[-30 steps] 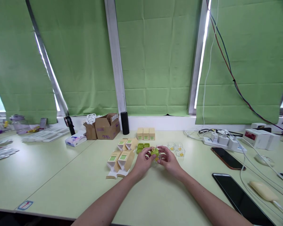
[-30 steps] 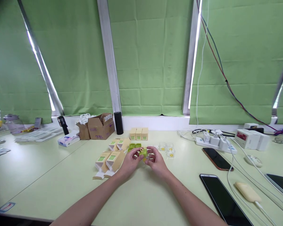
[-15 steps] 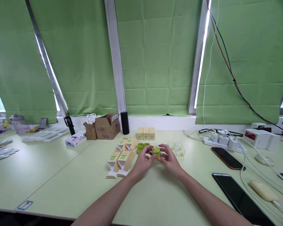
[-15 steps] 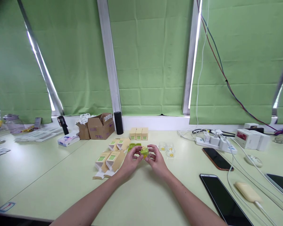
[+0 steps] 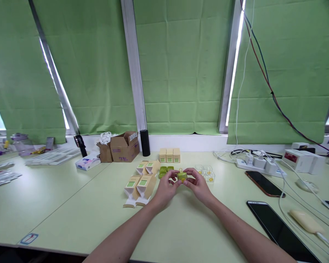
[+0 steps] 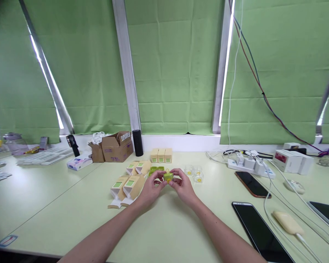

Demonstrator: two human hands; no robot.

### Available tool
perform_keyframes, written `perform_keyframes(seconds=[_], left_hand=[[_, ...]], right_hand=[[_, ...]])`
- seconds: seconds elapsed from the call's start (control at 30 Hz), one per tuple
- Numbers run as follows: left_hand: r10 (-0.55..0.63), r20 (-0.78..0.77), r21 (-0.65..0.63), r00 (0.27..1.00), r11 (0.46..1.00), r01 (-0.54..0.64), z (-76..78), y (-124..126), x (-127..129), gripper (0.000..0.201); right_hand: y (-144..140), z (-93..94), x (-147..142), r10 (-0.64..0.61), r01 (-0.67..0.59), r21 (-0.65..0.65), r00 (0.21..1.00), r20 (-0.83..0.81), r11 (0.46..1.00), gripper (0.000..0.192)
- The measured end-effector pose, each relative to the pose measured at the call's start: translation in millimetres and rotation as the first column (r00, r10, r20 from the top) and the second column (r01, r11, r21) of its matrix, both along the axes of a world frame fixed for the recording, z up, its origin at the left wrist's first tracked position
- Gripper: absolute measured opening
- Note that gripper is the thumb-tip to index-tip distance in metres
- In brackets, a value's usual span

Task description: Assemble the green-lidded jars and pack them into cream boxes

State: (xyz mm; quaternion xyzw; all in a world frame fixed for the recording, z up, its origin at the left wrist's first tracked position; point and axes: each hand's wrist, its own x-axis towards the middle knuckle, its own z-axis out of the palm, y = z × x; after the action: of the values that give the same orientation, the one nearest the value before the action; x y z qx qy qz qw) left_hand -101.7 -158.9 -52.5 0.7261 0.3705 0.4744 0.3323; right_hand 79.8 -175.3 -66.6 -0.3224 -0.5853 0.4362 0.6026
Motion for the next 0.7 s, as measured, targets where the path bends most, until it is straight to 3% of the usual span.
perform_keyframes(seconds=[0.4,0.6,0.7], left_hand=[[0.054,0.024,-0.002,0.998,0.999,-0.054,-1.1,-3.0,4.0,0.034],[0.028,0.077,-0.015,0.997,1.0,-0.027,-2.5,-0.3,2.6,0.049],[-0.011,0.101,0.004,0.995,1.0,0.011,-3.8,1.1,1.9,0.044]], right_hand=[[-1.7,-1.0,-1.7,0.066,-0.066,-0.008,0.997,-0.042,0.998,0.046],[-2.2,1.7,-1.8,0.142,-0.168,-0.08,0.955,-0.262,0.983,0.047],[1.1,0.9,2.7,0.183,-0.256,-0.134,0.896,-0.405,0.957,0.046]])
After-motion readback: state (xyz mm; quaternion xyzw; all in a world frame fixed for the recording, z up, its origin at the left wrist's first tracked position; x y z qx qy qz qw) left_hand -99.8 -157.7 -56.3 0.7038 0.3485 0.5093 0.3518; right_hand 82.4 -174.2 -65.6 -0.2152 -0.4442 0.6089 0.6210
